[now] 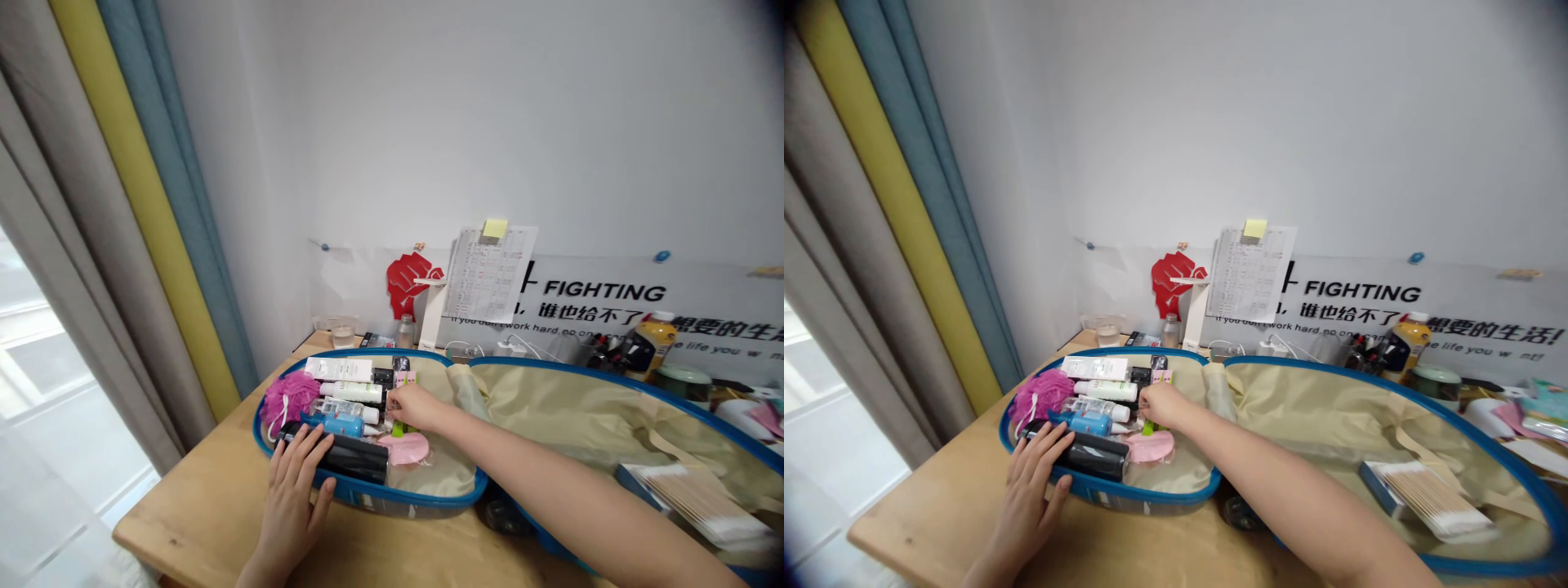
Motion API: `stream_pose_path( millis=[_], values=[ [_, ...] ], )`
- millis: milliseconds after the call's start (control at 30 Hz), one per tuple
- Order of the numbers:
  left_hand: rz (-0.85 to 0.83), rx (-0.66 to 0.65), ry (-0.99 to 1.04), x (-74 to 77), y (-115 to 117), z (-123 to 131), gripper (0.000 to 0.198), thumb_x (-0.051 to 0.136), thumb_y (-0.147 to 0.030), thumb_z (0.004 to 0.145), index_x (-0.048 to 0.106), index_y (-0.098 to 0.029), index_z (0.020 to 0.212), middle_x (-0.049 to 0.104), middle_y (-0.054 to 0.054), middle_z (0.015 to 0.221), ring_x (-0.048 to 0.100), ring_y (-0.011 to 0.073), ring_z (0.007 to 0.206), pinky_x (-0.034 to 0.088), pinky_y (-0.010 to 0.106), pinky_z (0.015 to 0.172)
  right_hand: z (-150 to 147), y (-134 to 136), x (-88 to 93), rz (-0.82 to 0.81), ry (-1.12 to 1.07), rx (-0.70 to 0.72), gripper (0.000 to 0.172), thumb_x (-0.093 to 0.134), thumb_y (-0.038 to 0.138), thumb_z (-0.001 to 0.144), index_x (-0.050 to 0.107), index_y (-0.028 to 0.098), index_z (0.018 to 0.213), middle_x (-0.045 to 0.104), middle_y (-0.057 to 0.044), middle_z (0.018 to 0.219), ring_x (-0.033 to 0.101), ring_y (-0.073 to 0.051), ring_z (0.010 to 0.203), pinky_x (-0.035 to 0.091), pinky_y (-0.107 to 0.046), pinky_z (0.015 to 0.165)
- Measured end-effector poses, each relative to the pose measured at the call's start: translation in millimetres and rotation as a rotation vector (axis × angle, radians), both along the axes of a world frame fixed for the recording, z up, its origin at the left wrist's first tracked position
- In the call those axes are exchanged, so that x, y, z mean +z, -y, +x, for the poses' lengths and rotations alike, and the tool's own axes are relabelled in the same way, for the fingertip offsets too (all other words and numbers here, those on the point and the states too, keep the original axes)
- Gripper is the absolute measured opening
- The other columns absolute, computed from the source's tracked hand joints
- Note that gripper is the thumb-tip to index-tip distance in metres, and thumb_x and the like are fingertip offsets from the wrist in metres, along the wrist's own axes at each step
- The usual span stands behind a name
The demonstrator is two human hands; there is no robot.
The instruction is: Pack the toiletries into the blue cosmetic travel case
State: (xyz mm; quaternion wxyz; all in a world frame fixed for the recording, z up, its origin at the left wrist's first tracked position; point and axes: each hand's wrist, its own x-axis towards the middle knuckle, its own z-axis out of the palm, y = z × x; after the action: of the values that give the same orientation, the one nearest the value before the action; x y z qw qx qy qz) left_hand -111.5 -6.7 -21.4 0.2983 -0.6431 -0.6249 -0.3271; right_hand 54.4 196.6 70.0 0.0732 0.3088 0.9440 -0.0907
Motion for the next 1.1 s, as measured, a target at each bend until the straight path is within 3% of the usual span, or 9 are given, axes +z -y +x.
stream_pose_path(
  millis=[267,600,1100],
  values=[
    [0.007,-0.002,-0.004,1.2,0.2,0.1,0.044,0.047,-0.028,0.089,0.046,-0.021,0.133,0.056,0.008,0.135,0.033,0.0209,0.139,0.015,0.042,0.117,1.7,2.9,0.8,-0.052,-0.072,0.025,0.026,0.056,0.037,0.090,0.062,0.015,0.104,0.064,-0.005,0.107,0.061,-0.015,0.096,0.051,-0.038,0.086],
    [-0.001,0.003,0.005,0.7,0.0,0.3,0.044,0.047,-0.028,0.089,0.045,-0.021,0.133,0.056,0.008,0.134,0.035,0.0217,0.137,0.015,0.042,0.117,3.9,-9.5,5.2,0.075,-0.326,-0.208,0.035,0.053,0.037,0.091,0.055,0.017,0.120,0.057,-0.008,0.122,0.058,-0.018,0.105,0.050,-0.041,0.090],
    [0.002,-0.006,0.009,0.4,0.2,-0.6,0.044,0.047,-0.028,0.089,0.046,-0.021,0.133,0.057,0.009,0.134,0.035,0.0216,0.138,0.016,0.042,0.117,8.4,-8.4,13.2,0.076,-0.170,-0.065,0.026,0.055,0.035,0.090,0.061,0.016,0.106,0.063,-0.006,0.110,0.060,-0.016,0.100,0.050,-0.040,0.089]
  ],
)
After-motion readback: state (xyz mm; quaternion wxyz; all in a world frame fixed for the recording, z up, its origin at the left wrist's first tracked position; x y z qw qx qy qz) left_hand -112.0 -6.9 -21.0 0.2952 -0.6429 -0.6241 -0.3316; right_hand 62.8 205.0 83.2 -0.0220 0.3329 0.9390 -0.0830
